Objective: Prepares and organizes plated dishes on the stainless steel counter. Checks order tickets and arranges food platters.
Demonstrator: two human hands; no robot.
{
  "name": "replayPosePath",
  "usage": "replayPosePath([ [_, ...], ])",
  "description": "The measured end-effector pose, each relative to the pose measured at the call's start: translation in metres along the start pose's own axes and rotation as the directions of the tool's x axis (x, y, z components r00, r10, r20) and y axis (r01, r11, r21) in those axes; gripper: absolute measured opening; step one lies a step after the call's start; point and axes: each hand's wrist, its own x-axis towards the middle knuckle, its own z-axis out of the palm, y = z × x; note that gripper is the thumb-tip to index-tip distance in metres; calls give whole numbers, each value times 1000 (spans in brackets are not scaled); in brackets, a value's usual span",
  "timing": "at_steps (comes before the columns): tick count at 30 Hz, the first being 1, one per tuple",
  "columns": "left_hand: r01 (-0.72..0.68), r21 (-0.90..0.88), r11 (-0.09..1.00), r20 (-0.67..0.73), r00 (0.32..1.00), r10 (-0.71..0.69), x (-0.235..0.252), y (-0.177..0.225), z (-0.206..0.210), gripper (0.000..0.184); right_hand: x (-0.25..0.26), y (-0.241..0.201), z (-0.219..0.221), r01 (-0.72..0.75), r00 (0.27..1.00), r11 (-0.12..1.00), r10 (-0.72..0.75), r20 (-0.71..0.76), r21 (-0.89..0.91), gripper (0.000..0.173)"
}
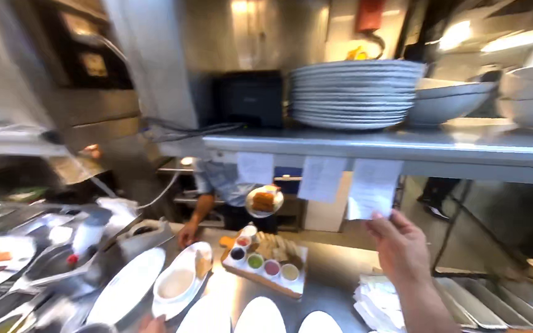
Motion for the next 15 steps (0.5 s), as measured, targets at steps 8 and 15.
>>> replayPosePath([
  [8,129,-133,983,-35,990,-135,4,2,8,48,3,7,-9,-4,999,999,6,50,-50,15],
  [15,67,146,987,-67,996,-57,19,-4,6,45,4,8,-10,-20,998,997,24,58,-68,13],
])
